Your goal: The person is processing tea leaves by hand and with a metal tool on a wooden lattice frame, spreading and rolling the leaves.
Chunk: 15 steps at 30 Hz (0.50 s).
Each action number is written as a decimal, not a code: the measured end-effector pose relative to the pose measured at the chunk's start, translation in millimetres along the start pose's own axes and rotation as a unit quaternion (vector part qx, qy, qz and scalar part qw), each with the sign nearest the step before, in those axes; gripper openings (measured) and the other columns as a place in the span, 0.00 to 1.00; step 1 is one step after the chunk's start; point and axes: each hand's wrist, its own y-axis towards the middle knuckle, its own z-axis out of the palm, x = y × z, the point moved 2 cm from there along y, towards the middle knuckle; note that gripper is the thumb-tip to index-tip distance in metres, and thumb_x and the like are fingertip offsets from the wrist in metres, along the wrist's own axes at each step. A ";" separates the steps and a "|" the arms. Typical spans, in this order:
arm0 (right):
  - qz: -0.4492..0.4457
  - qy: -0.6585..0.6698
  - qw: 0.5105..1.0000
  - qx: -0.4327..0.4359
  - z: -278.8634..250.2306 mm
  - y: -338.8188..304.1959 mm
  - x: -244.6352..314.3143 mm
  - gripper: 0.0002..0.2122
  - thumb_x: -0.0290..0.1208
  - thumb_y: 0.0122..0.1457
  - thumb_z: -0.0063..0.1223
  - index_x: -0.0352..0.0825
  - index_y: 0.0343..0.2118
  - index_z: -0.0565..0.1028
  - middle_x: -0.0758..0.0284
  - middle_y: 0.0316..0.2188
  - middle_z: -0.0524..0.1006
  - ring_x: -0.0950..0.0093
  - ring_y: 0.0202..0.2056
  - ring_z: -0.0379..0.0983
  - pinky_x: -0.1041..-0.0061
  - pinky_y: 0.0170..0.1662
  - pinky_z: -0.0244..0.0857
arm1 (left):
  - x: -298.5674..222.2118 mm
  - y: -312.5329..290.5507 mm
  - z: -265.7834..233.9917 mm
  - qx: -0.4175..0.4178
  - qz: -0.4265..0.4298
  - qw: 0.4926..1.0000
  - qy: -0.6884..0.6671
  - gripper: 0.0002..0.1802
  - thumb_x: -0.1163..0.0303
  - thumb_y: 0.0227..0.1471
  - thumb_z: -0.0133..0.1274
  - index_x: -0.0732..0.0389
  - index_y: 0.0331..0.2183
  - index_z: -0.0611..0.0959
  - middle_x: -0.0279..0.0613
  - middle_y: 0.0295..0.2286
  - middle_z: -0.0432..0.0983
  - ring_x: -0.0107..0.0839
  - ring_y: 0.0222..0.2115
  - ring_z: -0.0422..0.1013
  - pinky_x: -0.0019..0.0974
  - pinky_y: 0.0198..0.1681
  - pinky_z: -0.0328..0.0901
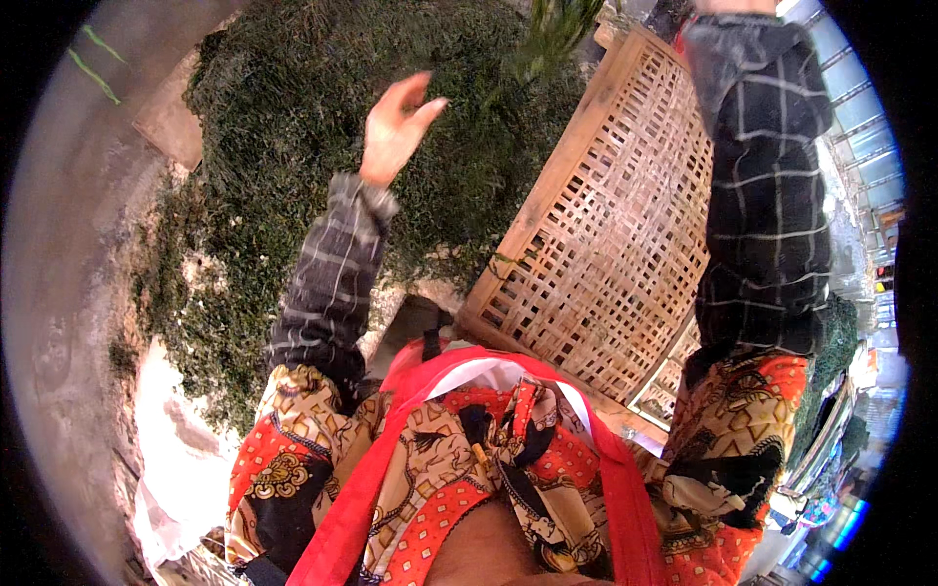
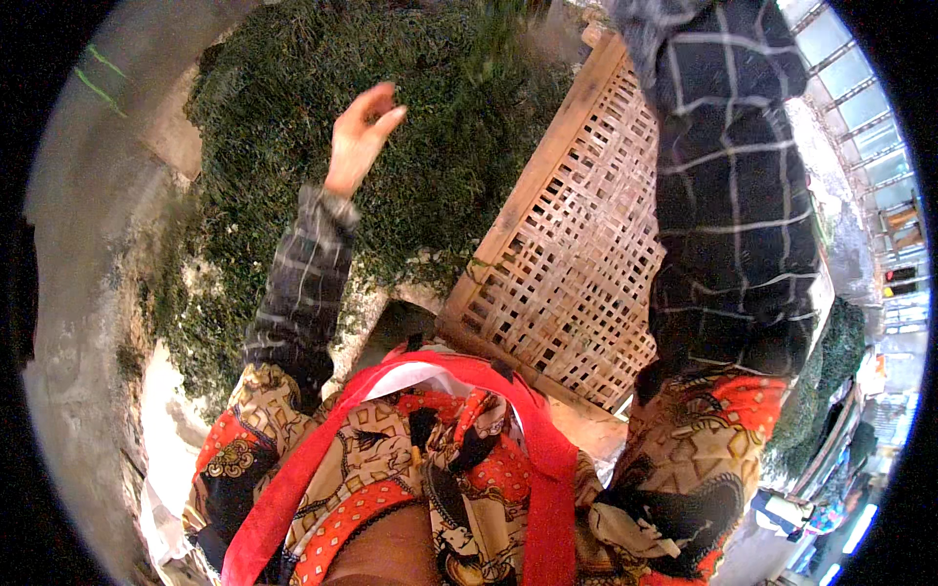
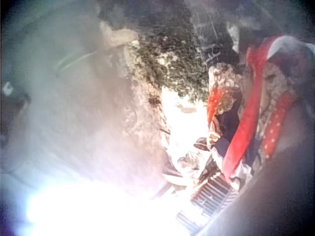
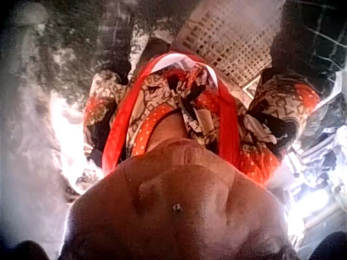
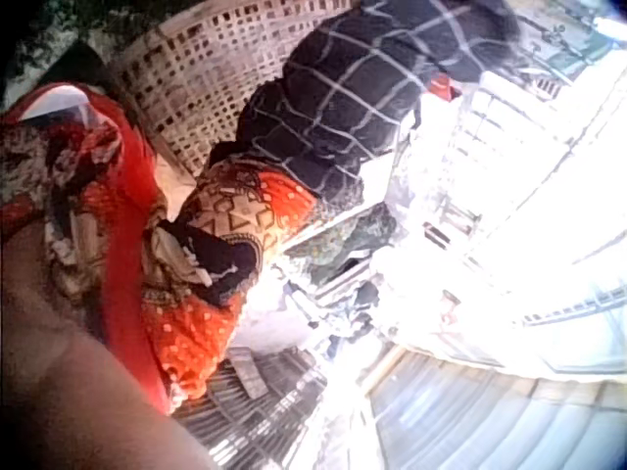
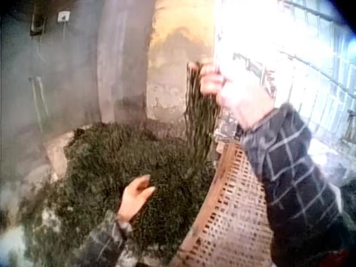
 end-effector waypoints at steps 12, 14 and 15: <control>0.028 0.015 0.997 -0.065 -85.8 -49.9 50.6 0.11 0.26 0.62 0.41 0.20 0.38 0.69 0.76 0.13 0.60 0.84 0.12 0.52 0.85 0.13 0.46 | 96.1 -1.2 134.6 0.225 -0.072 0.955 -0.179 0.15 0.66 0.58 0.44 0.61 0.22 0.75 0.36 0.18 0.70 0.28 0.18 0.66 0.34 0.22 0.62; 0.042 -0.042 0.995 -0.084 -100.0 -69.1 33.3 0.10 0.27 0.61 0.43 0.23 0.34 0.71 0.77 0.15 0.61 0.86 0.12 0.52 0.85 0.12 0.45 | 38.0 61.5 111.6 0.147 0.262 0.952 -0.050 0.12 0.69 0.53 0.45 0.59 0.21 0.77 0.31 0.16 0.69 0.22 0.16 0.63 0.31 0.18 0.59; 0.055 -0.038 0.991 -0.119 -108.9 -76.7 9.7 0.10 0.28 0.62 0.44 0.25 0.34 0.71 0.77 0.15 0.61 0.86 0.13 0.52 0.86 0.13 0.45 | 0.6 81.3 99.4 0.104 0.246 0.964 0.011 0.12 0.69 0.53 0.45 0.60 0.22 0.78 0.32 0.16 0.69 0.22 0.16 0.63 0.30 0.20 0.59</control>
